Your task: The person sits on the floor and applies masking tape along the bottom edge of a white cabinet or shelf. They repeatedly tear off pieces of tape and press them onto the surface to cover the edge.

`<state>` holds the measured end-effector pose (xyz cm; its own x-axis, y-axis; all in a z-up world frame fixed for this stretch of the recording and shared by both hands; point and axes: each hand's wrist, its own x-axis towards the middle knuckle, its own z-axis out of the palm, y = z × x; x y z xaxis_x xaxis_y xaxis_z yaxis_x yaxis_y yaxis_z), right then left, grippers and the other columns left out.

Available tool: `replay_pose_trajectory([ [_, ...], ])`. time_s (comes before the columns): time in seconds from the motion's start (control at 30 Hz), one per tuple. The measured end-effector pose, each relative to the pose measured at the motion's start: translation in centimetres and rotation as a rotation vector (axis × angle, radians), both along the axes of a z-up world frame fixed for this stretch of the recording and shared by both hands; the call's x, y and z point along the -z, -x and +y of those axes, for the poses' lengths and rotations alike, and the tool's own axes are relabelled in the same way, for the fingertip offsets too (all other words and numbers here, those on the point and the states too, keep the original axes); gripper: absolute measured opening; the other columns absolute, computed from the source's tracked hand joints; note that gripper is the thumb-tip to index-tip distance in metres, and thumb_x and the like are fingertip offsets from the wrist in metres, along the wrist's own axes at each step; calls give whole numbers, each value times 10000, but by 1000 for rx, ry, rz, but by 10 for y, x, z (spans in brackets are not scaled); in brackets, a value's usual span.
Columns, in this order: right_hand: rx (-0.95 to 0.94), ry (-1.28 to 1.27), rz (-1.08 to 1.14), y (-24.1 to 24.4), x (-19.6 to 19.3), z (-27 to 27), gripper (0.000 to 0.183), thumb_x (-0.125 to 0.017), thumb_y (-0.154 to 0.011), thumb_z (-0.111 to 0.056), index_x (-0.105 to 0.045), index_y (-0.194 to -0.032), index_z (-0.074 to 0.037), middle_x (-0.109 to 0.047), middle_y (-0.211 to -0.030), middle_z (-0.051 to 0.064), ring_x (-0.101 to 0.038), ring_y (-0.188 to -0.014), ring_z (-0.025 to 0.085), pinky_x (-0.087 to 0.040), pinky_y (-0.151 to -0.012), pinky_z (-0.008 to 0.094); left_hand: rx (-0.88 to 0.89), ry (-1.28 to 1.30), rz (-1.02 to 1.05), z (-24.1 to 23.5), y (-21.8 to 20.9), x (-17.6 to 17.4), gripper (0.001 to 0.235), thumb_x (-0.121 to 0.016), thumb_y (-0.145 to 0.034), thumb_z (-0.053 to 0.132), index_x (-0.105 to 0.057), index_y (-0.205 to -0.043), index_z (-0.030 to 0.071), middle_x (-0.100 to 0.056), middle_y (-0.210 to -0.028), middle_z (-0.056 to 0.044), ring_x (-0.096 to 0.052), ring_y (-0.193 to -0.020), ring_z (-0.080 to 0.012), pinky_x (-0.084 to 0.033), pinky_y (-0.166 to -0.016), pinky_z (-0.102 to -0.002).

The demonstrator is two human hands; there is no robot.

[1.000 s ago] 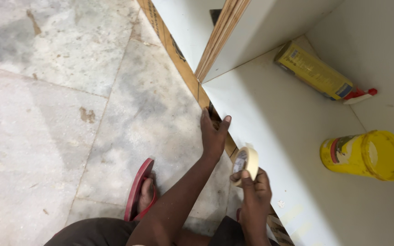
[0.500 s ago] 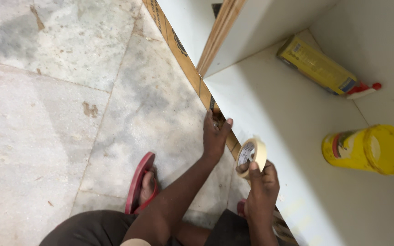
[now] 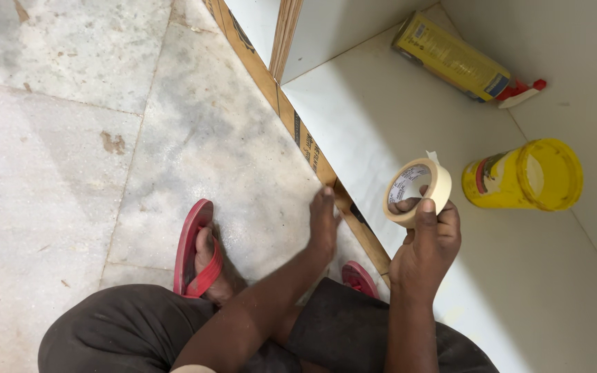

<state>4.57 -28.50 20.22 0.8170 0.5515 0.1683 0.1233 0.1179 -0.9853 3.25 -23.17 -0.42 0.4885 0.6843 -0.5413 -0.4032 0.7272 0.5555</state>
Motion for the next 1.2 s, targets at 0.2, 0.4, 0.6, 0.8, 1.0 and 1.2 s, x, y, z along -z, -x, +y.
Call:
replay_pose_trajectory([
  [0.2, -67, 52, -31, -8, 8, -6, 290, -633, -1073, -244, -607, -1211, 11, -685, -937, 90, -652, -887, 163, -552, -920, 374, 310, -64, 35, -21, 10, 12, 502, -553, -987, 428, -520, -1288, 27, -630, -1197, -163, -654, -1012, -275, -530, -860, -439],
  [0.4, -231, 152, -207, -3, 12, -10, 312, -652, -1053, -228, -618, -1237, 21, -709, -1115, 101, -643, -1081, 179, -498, -1029, 364, 254, -587, 366, 48, 63, -38, 428, -571, -1035, 351, -679, -804, 7, -670, -645, -86, -681, -548, -164, -546, -618, -313],
  [0.6, -341, 274, -190, 11, 16, -4, 327, -658, -1010, -205, -665, -1260, 5, -722, -1157, 89, -643, -1077, 170, -503, -961, 346, -129, -1055, 277, 113, 130, -99, 340, -724, -958, 328, -699, -975, -10, -746, -813, -84, -687, -693, -148, -551, -642, -303],
  [0.8, -468, 392, -553, 10, 23, -1, 299, -651, -992, -129, -695, -1244, 27, -745, -1139, 127, -664, -1033, 173, -272, -1298, 461, 151, -596, 376, 130, 130, -103, 544, -615, -1093, 395, -731, -925, -109, -707, -811, -245, -669, -708, -217, -540, -680, -345],
  [1.0, -470, 505, -547, 3, 26, 16, 278, -645, -944, -126, -720, -1183, -7, -780, -941, 97, -718, -889, 164, -323, -1295, 447, 60, -540, 32, 142, 125, -92, 482, -591, -943, 426, -578, -1322, 128, -680, -1128, -88, -735, -948, -168, -536, -772, -306],
  [1.2, -634, 746, -741, -18, 9, 86, 325, -713, -895, -208, -744, -1174, -45, -776, -867, 119, -651, -670, 192, -459, -1158, 398, 207, -413, -173, 159, 113, -68, 596, -578, -963, 560, -709, -1230, 43, -715, -1173, -97, -640, -1061, -223, -588, -891, -386],
])
